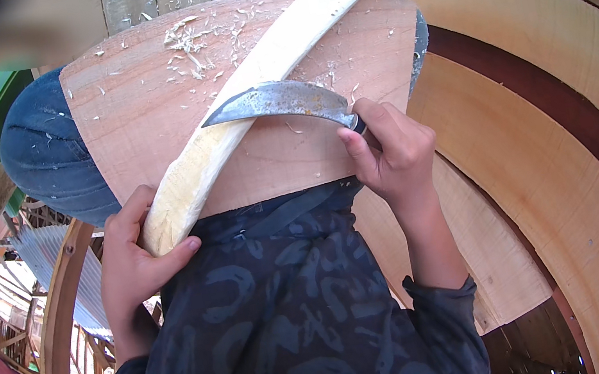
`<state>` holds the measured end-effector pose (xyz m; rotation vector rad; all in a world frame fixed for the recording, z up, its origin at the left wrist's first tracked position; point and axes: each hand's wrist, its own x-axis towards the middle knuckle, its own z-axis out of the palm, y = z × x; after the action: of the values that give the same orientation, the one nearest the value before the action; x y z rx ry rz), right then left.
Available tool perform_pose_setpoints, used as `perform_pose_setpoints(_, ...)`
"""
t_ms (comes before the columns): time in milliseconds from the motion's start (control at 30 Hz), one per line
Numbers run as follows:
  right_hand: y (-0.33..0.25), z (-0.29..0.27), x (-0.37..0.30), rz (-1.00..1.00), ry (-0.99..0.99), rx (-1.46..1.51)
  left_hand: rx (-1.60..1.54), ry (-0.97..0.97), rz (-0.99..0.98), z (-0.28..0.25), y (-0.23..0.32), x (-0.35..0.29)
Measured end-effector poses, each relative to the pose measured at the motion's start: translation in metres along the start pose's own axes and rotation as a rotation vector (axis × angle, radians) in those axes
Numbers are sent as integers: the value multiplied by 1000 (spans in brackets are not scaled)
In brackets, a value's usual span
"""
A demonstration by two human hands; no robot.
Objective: The person sits on a wooden floor and uses a curved knife to shave and shape a long, thin piece of light-colored wood. They hold the wood against their lap and repeatedly scrape the blade along its length to remove thin shavings.
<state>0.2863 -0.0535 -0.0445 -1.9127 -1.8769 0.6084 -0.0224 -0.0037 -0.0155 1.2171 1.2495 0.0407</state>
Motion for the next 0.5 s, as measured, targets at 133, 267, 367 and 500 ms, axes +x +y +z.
perform_pose_setpoints(133,16,1,7,12,117,-66,-29,-20,-50,-1,2,1)
perform_pose_setpoints(267,36,-12,14,293,179,18,-90,-66,-64,-4,-2,2)
perform_pose_setpoints(367,23,-18,11,205,142,17,-182,-126,-48,-10,-7,5)
perform_pose_setpoints(500,-9,5,6,13,13,116,-229,-202,-99,-16,-5,8)
